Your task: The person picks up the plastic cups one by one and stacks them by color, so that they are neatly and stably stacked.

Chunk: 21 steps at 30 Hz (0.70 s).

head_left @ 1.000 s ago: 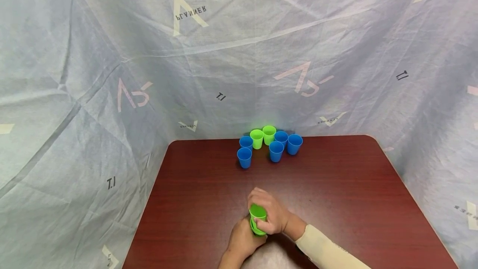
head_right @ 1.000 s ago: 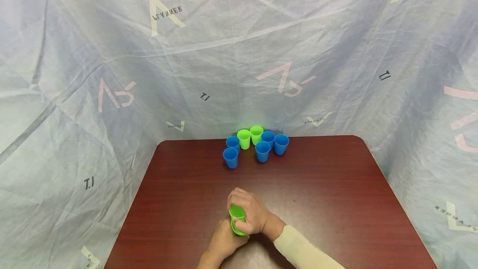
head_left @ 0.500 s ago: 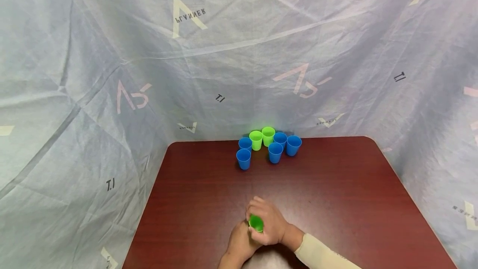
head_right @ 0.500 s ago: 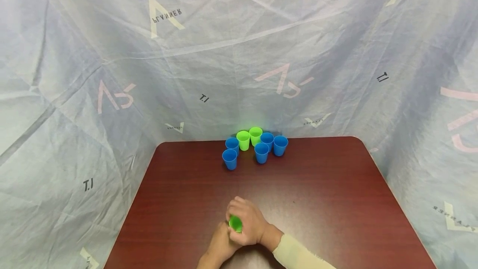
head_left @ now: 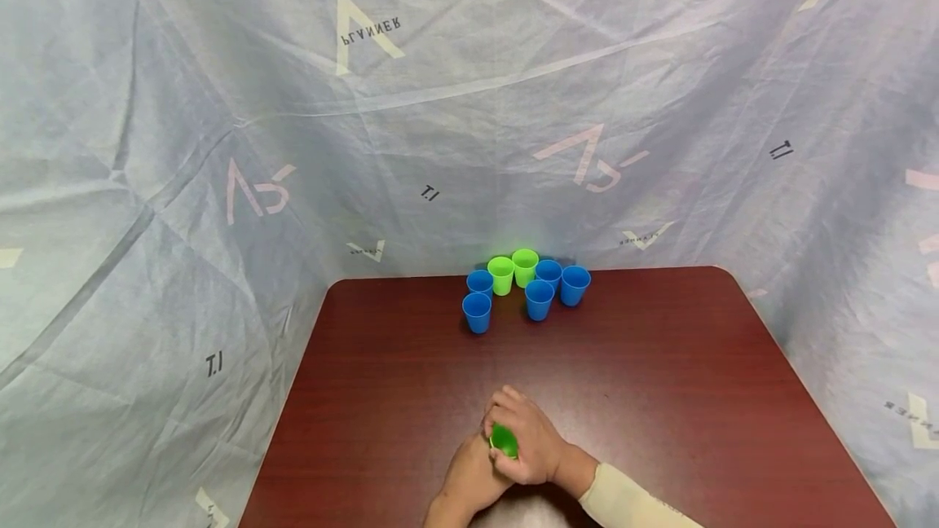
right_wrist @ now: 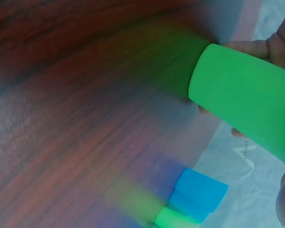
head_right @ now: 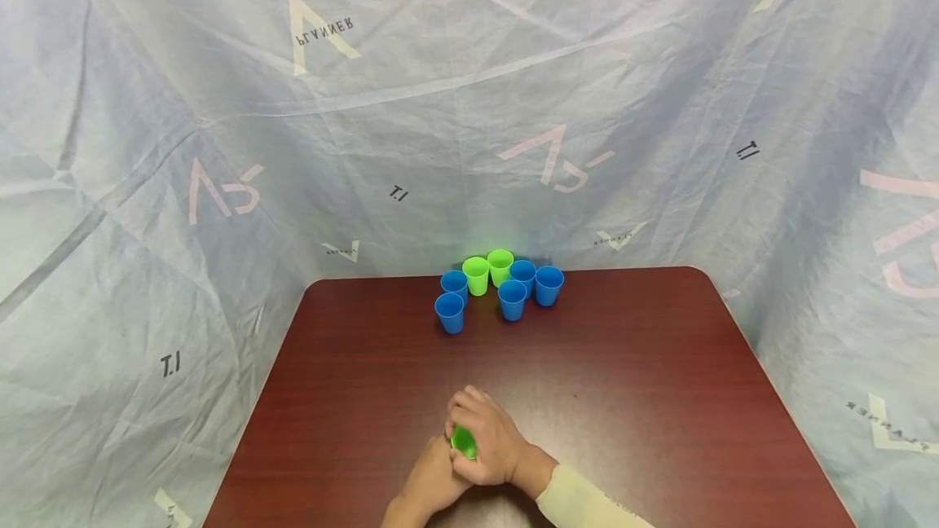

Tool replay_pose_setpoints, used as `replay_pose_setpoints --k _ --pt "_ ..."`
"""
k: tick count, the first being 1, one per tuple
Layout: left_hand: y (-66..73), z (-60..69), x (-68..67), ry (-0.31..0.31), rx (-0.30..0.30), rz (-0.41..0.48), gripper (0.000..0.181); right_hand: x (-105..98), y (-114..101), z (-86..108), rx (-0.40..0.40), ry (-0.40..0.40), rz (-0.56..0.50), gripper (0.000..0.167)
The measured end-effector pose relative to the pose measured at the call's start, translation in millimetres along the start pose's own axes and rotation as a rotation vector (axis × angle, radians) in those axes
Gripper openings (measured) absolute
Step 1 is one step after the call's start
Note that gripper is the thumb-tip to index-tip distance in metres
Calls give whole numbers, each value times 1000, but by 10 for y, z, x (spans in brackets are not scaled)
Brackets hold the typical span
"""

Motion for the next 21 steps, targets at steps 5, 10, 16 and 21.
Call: replay_pose_setpoints --k 5,10,16,21 --pt "-4 1 -18 -32 -108 123 79 -19 -9 14 -12 50 -19 15" --pt "34 -31 -72 19 -66 130 80 -27 -3 33 1 78 6 12" --pt "50 -61 -87 -3 -39 145 65 -25 -8 65 27 86 38 16" --pt "66 -77 -76 -16 -18 147 52 -26 -18 80 36 92 55 23"
Point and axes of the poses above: each hand's wrist, its own z-axis away from the middle knuckle, its own x-axis out of the palm, y = z × x, the point moved 4 cm from there along -z, towards the middle knuckle, and after that the axes turned 6 degrees about -z, right-handed, at the moved point
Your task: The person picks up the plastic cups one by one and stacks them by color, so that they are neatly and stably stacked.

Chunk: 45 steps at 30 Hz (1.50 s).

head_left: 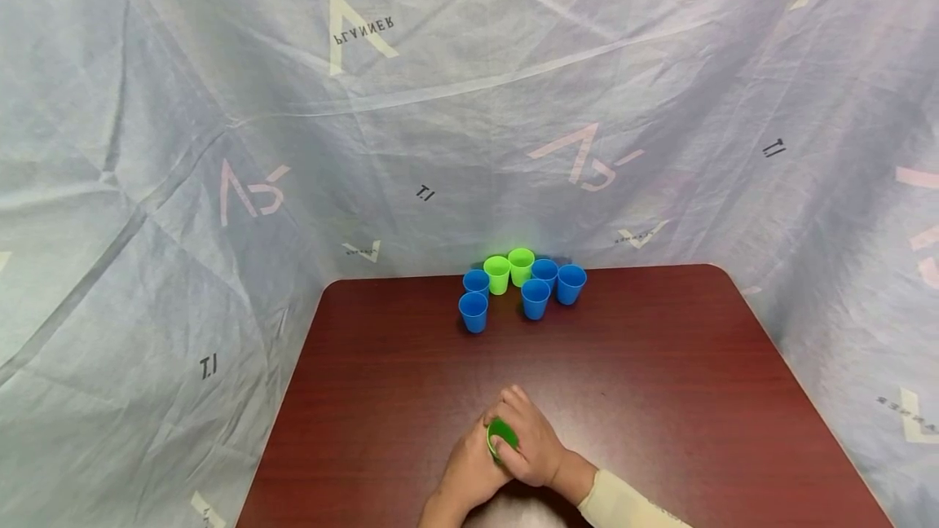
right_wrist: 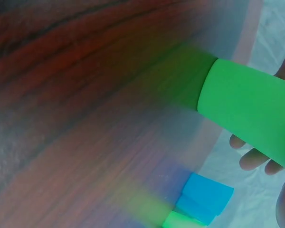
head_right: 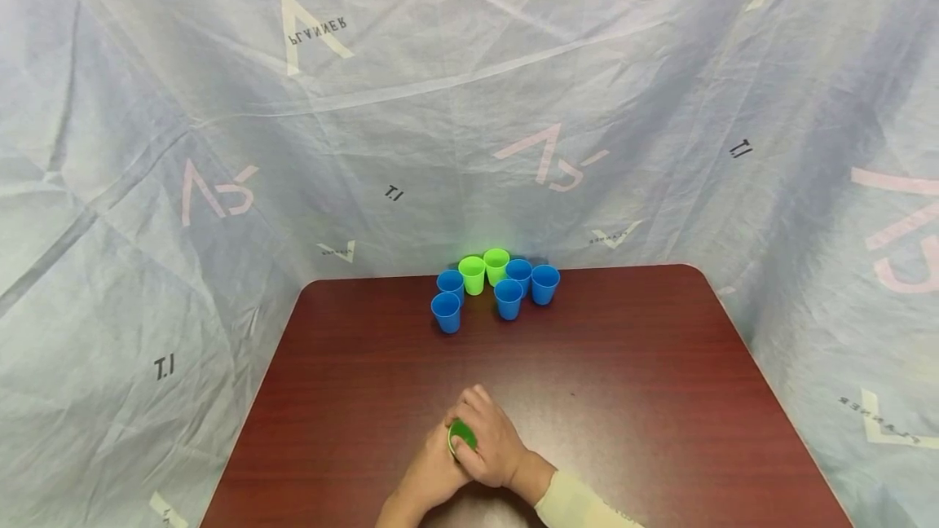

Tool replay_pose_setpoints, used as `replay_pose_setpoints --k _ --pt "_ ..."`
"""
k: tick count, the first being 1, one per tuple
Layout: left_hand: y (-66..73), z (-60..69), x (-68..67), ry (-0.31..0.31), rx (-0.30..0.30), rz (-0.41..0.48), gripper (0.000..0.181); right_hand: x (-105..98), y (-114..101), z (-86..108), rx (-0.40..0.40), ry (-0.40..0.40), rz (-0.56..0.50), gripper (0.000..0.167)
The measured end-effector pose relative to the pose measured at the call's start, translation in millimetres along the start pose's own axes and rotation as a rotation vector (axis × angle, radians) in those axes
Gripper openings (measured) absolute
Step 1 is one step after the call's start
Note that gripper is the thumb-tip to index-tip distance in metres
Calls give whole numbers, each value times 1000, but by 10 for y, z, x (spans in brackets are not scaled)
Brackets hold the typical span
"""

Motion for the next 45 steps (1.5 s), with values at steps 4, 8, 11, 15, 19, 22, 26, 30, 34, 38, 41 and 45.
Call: replay_pose_setpoints --k 4,8,11,15,19,22,26,30,34,38,41,45 --pt "6 -1 4 -42 -2 75 41 5 10 7 16 9 -22 25" --pt "4 -9 2 -62 -32 121 37 8 26 11 37 13 -62 23" --pt "0 -11 4 -67 -56 111 43 4 36 17 54 10 -85 22" --pt "12 -5 11 -81 -70 115 49 -10 59 30 69 1 -101 22" --pt "28 -7 16 -68 -77 106 60 -35 92 27 69 -2 -104 26" --pt "34 -10 20 -52 -94 86 68 -61 118 21 65 0 -104 26" --pt "25 -8 36 -46 -124 84 62 -108 161 12 66 7 -110 25" --pt "11 -4 45 -40 -137 94 56 -155 230 13 90 18 -103 22" --pt "4 3 42 -36 -152 93 55 -188 314 9 125 19 -80 19" --pt "5 13 30 -20 -160 72 58 -214 395 -15 146 20 -59 23" --pt "8 20 20 -2 -150 59 59 -234 460 -41 163 28 -34 22" --pt "1 19 23 13 -150 47 60 -261 550 -87 186 38 -6 9"
Point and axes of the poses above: each hand's wrist, its own z-axis away from the middle knuckle, its own x-axis out of the palm, y = z × x, the point moved 4 cm from there along -z, towards the middle knuckle, and after that the axes turned 6 degrees about -z, right-handed, at the moved point
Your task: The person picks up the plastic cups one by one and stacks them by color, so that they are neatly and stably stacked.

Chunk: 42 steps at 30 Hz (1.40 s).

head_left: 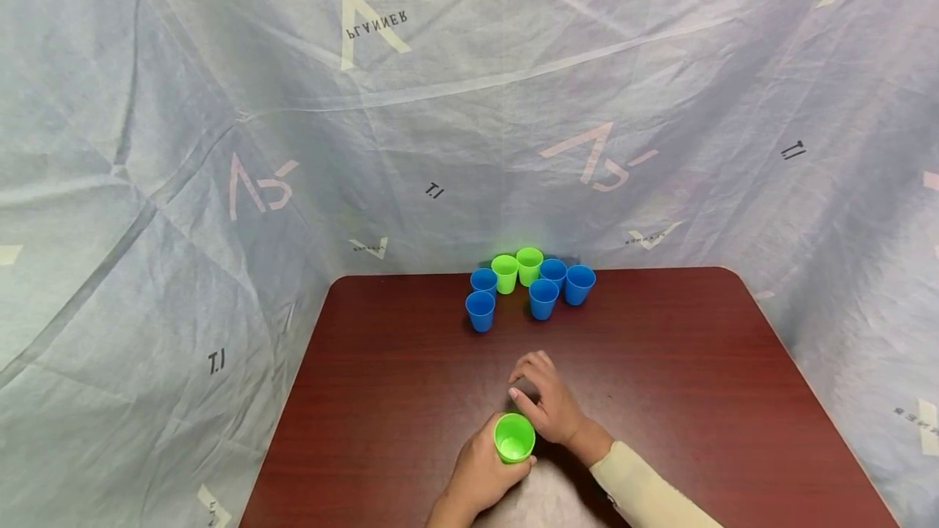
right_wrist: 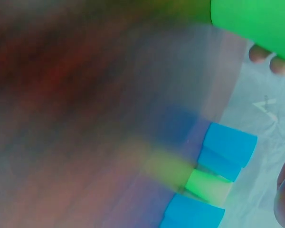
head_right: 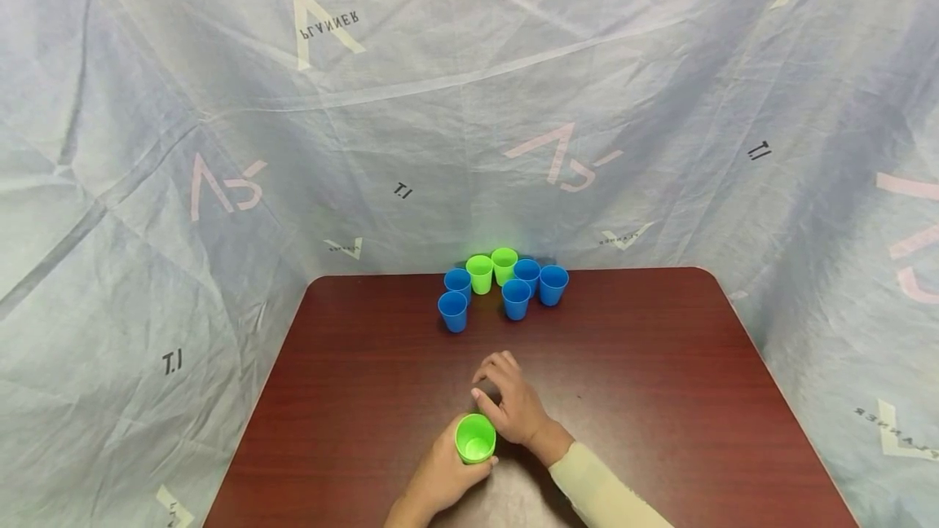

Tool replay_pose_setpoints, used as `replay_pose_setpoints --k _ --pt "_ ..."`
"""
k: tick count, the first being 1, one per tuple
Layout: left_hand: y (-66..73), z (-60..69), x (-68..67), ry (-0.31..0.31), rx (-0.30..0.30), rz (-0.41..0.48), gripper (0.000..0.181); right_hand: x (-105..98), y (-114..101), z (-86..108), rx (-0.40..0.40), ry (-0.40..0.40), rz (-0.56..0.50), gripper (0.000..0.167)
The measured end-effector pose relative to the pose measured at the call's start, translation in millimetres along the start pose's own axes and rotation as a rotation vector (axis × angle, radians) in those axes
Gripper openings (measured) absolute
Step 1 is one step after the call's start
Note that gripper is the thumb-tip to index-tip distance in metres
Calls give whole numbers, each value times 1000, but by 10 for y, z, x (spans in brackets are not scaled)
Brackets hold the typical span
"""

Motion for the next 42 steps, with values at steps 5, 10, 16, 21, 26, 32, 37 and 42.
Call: replay_pose_setpoints --k 5,10,16,21,26,32,37,42 --pt "1 -6 6 7 -4 3 59 -23 74 -80 30 5 13 4" --pt "0 -8 6 2 -18 -4 59 -48 131 -163 63 -5 35 4" --pt "-9 -11 14 -17 -41 0 63 -96 196 -262 117 -32 70 4" --pt "-22 -13 17 -29 -35 -1 64 -111 248 -302 126 -51 93 9" --pt "-25 -9 10 -41 -25 -3 64 -102 279 -311 154 -82 103 13" --pt "-22 3 3 -45 -26 6 62 -99 301 -340 138 -71 119 3" --pt "-21 6 19 -37 -53 5 62 -111 341 -404 116 -39 153 3" --pt "-15 -5 24 -39 -70 5 62 -141 407 -469 151 -42 159 8"
Point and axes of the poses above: each hand's wrist, its own z-axis away from the middle knuckle, its own x-axis out of the palm, y = z × x, the point moved 4 cm from there along -z, towards the middle knuckle, and after that the axes turned 6 degrees about -z, right-handed, at the moved point
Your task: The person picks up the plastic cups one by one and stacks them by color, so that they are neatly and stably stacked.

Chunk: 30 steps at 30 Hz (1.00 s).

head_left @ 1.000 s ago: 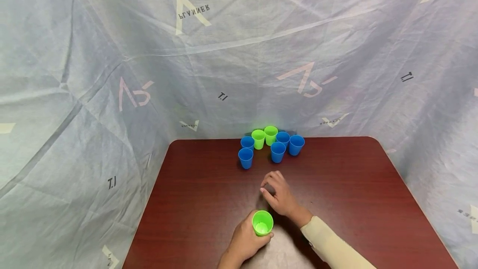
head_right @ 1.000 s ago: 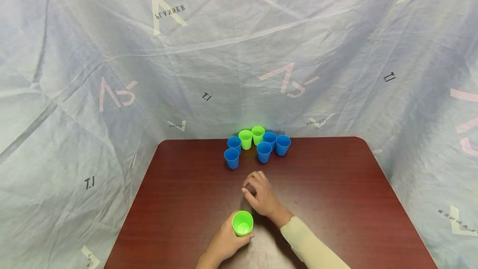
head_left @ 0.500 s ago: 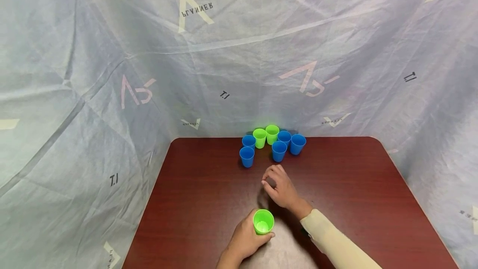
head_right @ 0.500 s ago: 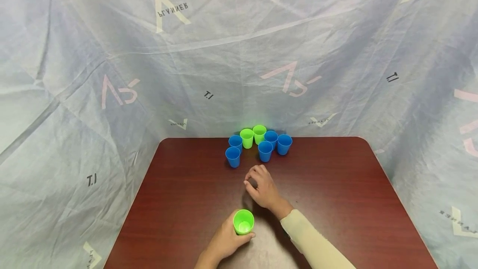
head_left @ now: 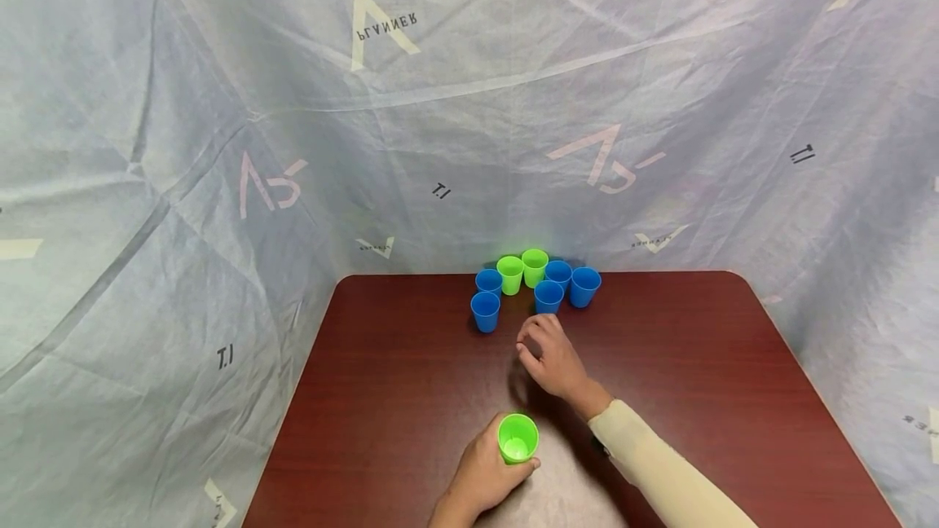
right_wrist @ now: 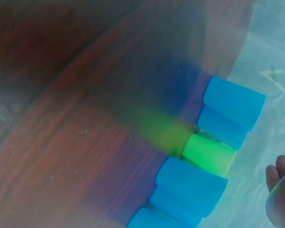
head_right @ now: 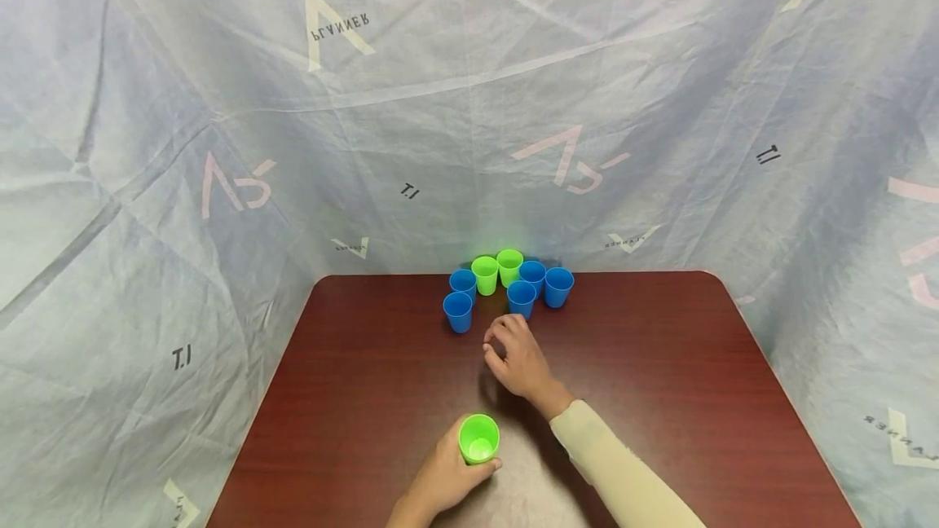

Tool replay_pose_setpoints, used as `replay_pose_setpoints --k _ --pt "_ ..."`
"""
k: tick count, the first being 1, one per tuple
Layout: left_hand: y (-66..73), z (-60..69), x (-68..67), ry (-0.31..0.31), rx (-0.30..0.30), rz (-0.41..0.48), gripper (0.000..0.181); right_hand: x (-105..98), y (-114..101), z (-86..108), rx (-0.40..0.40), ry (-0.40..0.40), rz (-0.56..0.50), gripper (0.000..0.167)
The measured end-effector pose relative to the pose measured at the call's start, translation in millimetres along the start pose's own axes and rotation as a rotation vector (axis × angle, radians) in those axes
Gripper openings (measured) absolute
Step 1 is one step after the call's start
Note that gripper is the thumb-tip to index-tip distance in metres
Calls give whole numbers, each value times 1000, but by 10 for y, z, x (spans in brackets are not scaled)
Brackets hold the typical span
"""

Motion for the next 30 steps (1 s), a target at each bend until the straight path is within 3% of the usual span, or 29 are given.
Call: replay_pose_setpoints --k 22,27,30 --pt "15 -6 -2 3 -23 23 60 -30 245 -272 122 -63 36 18" --pt "1 -13 13 -6 -37 30 61 -13 265 -342 96 -98 114 22" --pt "-2 -12 16 3 -31 23 61 6 292 -388 84 -128 189 33"
Point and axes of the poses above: each hand's wrist, its own z-axis away from the middle knuckle, its own x-axis out of the palm, y = z × x, the point moved 4 cm from there along -z, towards the middle knuckle, and after that the axes turned 6 degrees about -z, right-handed, at the moved point
